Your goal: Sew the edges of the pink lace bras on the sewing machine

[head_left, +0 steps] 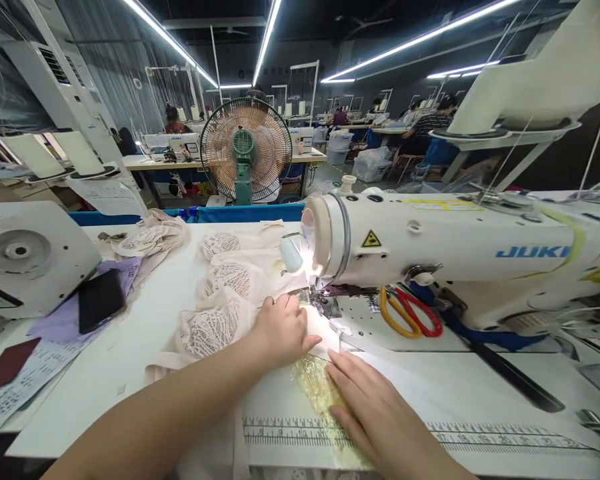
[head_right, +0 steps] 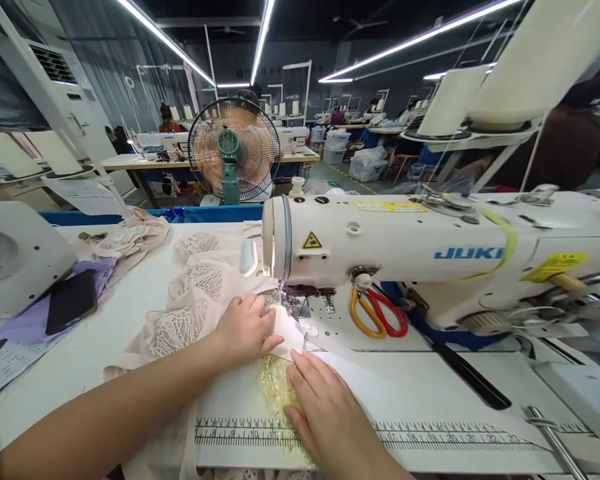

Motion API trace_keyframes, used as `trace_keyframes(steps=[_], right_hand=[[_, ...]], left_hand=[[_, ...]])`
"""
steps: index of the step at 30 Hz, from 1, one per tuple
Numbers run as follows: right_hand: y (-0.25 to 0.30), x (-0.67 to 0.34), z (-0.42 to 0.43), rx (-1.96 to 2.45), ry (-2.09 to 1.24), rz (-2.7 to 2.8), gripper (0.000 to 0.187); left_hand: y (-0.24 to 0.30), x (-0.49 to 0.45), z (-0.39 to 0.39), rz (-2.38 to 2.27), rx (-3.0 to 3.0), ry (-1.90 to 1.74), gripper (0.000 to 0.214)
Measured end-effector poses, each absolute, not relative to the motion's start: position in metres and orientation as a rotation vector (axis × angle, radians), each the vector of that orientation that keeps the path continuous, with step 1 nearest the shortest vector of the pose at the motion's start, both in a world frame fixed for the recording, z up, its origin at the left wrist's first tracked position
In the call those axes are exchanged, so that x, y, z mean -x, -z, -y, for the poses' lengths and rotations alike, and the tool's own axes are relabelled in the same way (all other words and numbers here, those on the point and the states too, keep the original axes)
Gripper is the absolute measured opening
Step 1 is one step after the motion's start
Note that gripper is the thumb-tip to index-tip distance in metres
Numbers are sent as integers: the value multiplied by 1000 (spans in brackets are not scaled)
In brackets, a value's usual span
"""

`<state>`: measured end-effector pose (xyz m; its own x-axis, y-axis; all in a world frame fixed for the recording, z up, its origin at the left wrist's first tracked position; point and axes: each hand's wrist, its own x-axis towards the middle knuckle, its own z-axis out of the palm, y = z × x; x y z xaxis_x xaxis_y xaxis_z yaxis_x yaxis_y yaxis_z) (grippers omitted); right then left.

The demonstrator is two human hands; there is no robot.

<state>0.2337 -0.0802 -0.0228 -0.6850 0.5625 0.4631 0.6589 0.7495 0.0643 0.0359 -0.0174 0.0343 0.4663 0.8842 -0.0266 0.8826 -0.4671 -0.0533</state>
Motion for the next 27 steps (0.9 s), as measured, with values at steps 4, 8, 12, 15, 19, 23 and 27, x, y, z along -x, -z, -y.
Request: trace_keyframes(steps=[4, 8, 12, 15, 19, 23, 27], right_hand=[[21, -230, 78, 936, 323, 2547, 34], [16, -228, 78, 947, 338, 2550, 33], [13, -224, 78, 957, 348, 2555, 33], [13, -221, 78, 963, 349, 2549, 34], [13, -220, 79, 967, 333, 2529, 33], [13, -220, 78, 999, 304, 2529, 34], [14, -215, 74, 1057, 225, 2518, 34]], left_hand=[[-29, -38, 10, 1538, 2760, -49, 50], [-23, -37, 5, 1469, 2774, -12, 52], [-24, -37, -1, 1431, 2778, -38, 51], [-25, -36, -4, 1435, 2794, -47, 49], [-25, -35, -5, 1436, 2802, -39, 46], [-25, -34, -11, 1456, 2795, -43, 44], [-25, -32, -20, 1407, 2749, -32, 38]])
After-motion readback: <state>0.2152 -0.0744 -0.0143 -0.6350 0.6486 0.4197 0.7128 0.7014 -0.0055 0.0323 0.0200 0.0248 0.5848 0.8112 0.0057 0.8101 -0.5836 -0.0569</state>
